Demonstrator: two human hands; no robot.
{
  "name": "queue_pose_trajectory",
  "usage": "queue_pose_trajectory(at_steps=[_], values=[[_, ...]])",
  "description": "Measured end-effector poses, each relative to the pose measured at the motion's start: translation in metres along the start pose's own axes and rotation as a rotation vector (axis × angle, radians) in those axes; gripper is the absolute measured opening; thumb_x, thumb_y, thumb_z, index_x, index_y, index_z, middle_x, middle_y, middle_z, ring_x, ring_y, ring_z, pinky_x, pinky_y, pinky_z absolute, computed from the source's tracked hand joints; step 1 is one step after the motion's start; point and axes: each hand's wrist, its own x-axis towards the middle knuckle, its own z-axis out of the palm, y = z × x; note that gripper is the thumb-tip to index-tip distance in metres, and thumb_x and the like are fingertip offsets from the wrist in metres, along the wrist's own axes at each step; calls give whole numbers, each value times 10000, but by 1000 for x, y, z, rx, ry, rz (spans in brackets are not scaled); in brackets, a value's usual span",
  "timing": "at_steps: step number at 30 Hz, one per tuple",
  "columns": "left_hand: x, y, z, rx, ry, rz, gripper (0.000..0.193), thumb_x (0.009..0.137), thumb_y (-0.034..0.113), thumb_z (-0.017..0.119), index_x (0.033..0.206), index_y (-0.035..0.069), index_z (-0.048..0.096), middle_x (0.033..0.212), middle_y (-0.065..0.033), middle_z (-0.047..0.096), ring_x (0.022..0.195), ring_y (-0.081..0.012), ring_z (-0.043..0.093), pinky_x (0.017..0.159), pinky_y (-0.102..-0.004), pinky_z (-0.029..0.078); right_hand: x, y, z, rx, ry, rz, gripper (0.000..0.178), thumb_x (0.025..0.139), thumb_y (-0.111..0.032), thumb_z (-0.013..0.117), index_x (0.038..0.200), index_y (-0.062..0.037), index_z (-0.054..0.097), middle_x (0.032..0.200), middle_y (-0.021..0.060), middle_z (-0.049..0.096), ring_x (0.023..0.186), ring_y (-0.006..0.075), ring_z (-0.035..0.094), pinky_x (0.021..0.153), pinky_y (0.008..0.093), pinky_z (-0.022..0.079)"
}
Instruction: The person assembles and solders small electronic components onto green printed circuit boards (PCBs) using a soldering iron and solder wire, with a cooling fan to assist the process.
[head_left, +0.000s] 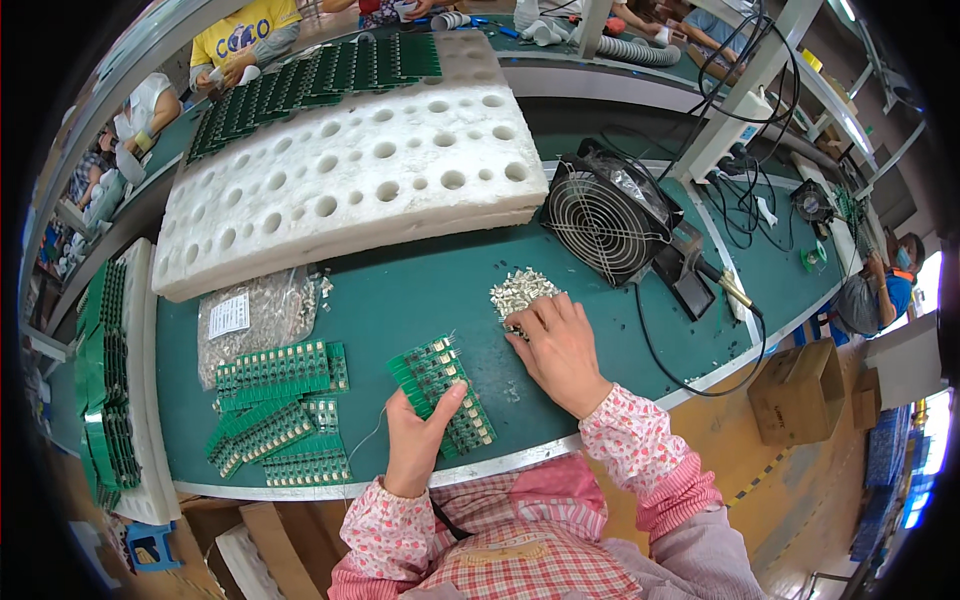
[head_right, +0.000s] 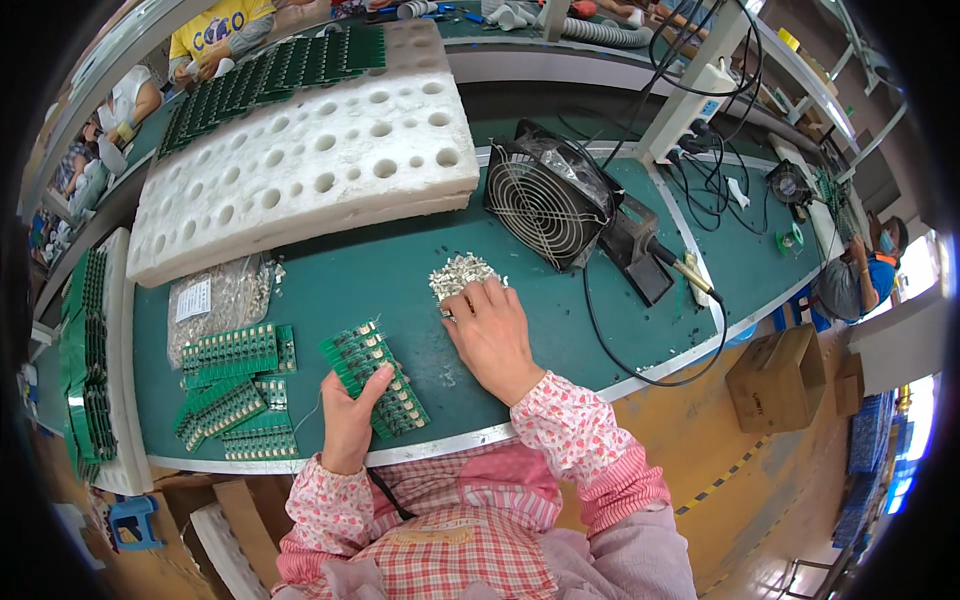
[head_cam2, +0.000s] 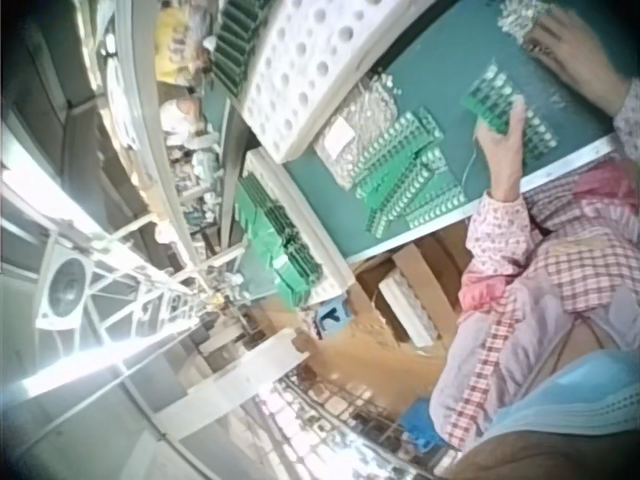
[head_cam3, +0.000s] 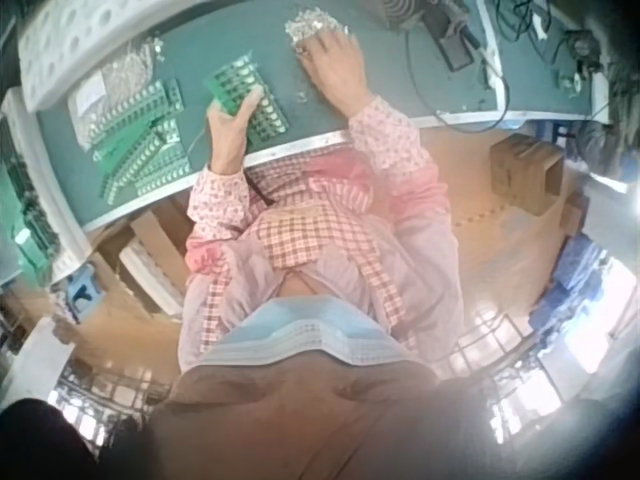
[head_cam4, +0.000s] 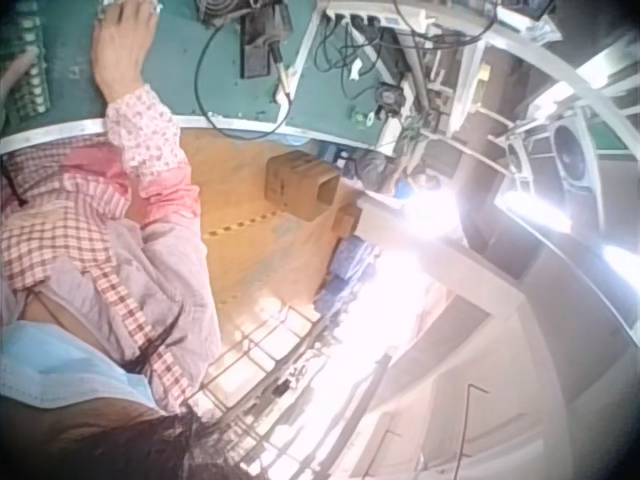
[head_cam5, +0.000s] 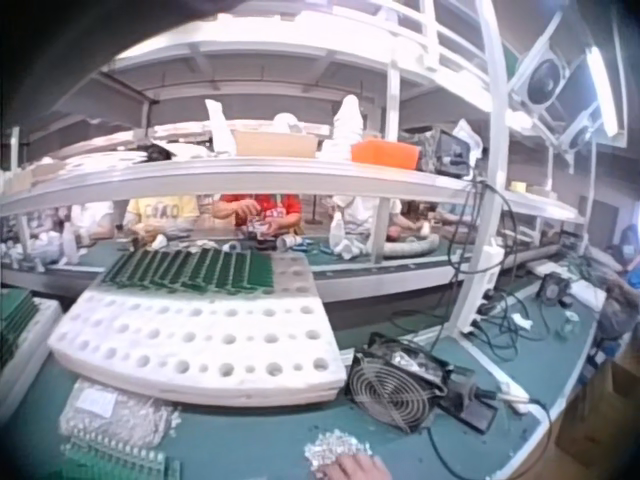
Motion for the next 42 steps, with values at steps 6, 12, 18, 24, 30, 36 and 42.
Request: queue_pose_trajectory(at_steps=[6, 12, 18, 24, 30, 36, 42], values=[[0, 4, -1, 7, 2, 2, 150, 858, 74, 688, 980, -6, 649, 887, -33, 680, 750, -80, 623, 667, -242, 511, 9, 1, 3, -133, -83, -65, 126, 765, -148, 667, 868, -78, 652, 854, 51, 557, 889, 234, 512, 763, 362, 401], [0, 2, -1, 50, -30, 19, 150, 854, 71, 691, 975, -7, 649, 891, -28, 677, 749, -76, 613, 668, -243, 503, 12, 6, -6, -198, -161, -87, 108, 747, -133, 642, 823, -57, 623, 866, 80, 570, 889, 245, 526, 774, 358, 424], [-2, 2, 2, 27, 0, 15, 139, 855, 48, 667, 971, -5, 610, 859, -61, 665, 733, -130, 635, 653, -264, 521, 6, 2, -10, 23, 3, -124, 114, 776, -127, 650, 837, -46, 598, 828, 79, 563, 854, 264, 535, 738, 374, 463], [5, 4, 12, -9, -19, 16, 148, 850, 49, 681, 978, 0, 624, 882, -46, 671, 746, -102, 624, 662, -251, 513, -28, -16, -15, 509, 1, 116, 128, 819, -79, 677, 921, -5, 653, 793, 94, 600, 726, 233, 597, 652, 332, 479], [10, -5, 13, 15, -69, 11, 174, 838, 60, 707, 986, 0, 639, 893, -27, 674, 753, -74, 611, 663, -238, 505, -42, -18, -7, 1130, -151, 643, 135, 893, -95, 638, 961, 21, 647, 831, 43, 653, 703, 94, 598, 633, 243, 496], [8, -5, 13, 31, -53, 39, 184, 832, 47, 705, 997, -2, 640, 889, -27, 680, 753, -76, 620, 668, -240, 512, -30, -32, 1, 1555, -92, 762, 126, 922, -117, 609, 985, -8, 603, 875, 10, 627, 752, 63, 555, 668, 211, 470], [8, -7, 14, 47, -39, 120, 218, 814, 41, 714, 1011, -5, 635, 899, -32, 682, 775, -77, 624, 685, -240, 512, -26, -46, 13, 1588, -76, 764, 147, 922, -148, 622, 959, -9, 591, 866, 4, 612, 774, 52, 554, 689, 203, 453]])
